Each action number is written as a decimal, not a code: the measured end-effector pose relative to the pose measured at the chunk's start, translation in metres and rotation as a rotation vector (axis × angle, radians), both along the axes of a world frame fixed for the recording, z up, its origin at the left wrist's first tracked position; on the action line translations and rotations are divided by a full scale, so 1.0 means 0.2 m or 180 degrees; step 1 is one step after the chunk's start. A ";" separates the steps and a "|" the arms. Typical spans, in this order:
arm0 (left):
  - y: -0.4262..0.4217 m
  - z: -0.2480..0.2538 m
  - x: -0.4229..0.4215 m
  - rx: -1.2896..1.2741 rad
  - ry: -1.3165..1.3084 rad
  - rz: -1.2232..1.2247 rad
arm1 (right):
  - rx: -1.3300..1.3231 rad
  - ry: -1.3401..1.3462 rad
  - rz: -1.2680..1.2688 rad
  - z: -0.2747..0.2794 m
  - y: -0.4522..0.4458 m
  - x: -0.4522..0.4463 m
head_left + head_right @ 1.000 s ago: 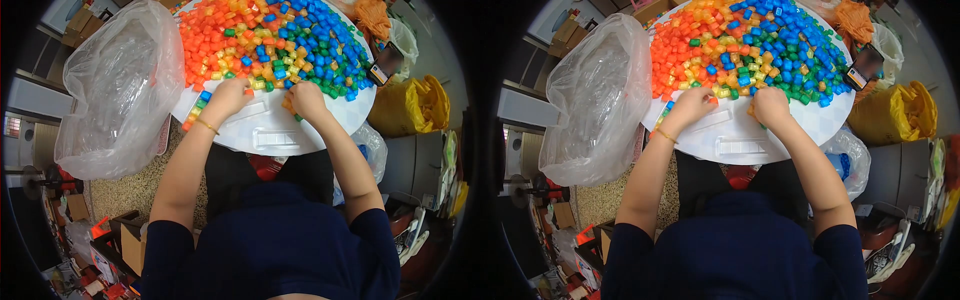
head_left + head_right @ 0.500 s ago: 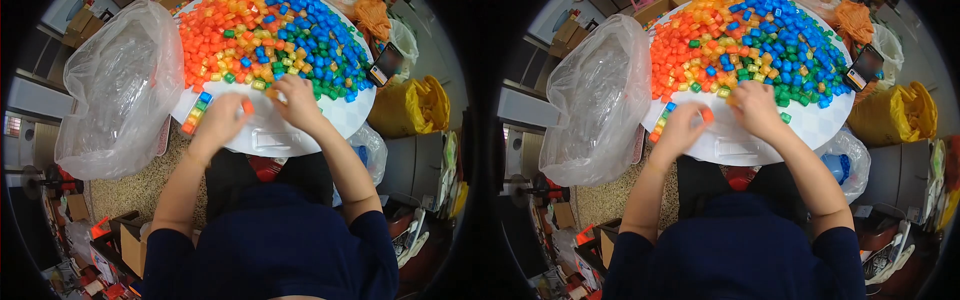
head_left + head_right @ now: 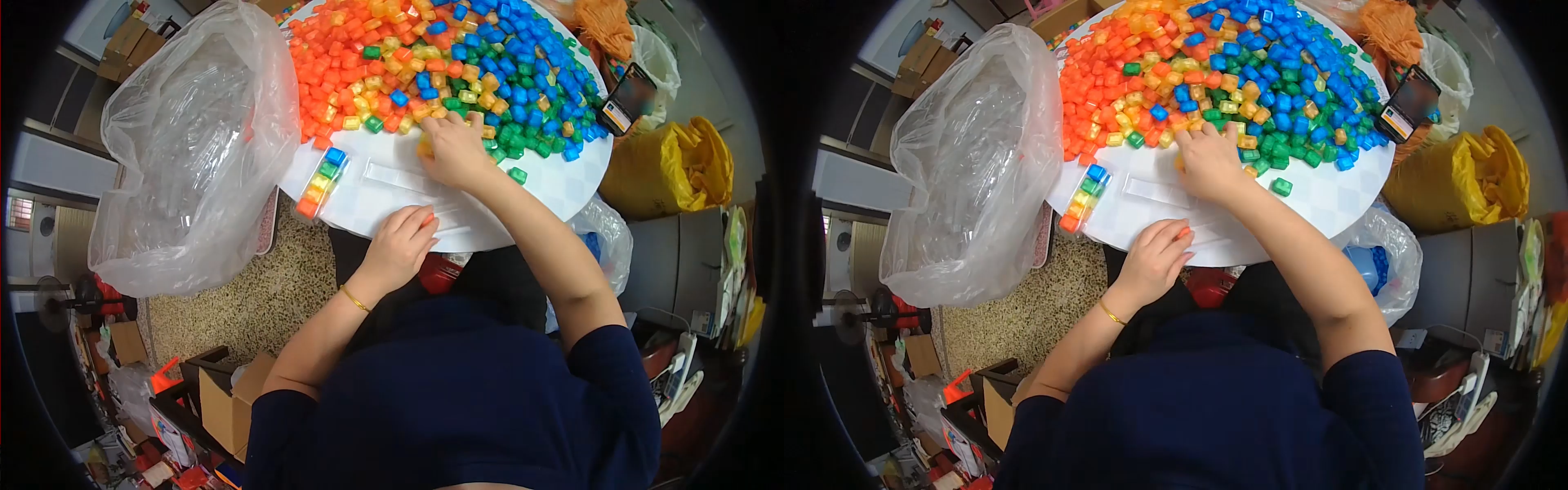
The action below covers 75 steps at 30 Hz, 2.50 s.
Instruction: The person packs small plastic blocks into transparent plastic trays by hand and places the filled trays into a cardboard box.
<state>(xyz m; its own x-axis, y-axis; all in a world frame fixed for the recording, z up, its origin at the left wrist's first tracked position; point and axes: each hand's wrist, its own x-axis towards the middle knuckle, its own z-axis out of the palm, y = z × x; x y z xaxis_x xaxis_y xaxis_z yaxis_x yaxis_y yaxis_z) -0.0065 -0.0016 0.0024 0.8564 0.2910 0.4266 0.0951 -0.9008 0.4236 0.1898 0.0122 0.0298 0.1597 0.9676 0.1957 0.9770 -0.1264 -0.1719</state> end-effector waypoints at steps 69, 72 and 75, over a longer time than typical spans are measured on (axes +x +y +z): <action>-0.08 0.13 0.22 0.0410 0.0752 0.0096 | 0.0851 0.0871 -0.0829 -0.12 -0.29 0.24; -0.08 0.08 0.25 0.0153 0.0738 0.0229 | 0.1170 0.2215 -0.0613 -0.05 -0.44 0.18; -0.07 0.04 0.25 0.0021 0.0669 0.0237 | 0.1078 0.2181 0.0138 -0.07 -0.62 0.11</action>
<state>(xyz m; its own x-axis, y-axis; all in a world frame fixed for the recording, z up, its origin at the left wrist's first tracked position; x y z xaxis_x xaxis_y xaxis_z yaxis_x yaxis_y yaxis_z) 0.0431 -0.0152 0.0113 0.9029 0.3546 0.2429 0.2471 -0.8906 0.3817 0.2128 -0.1128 0.0160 0.3156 0.8806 0.3535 0.6409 0.0769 -0.7637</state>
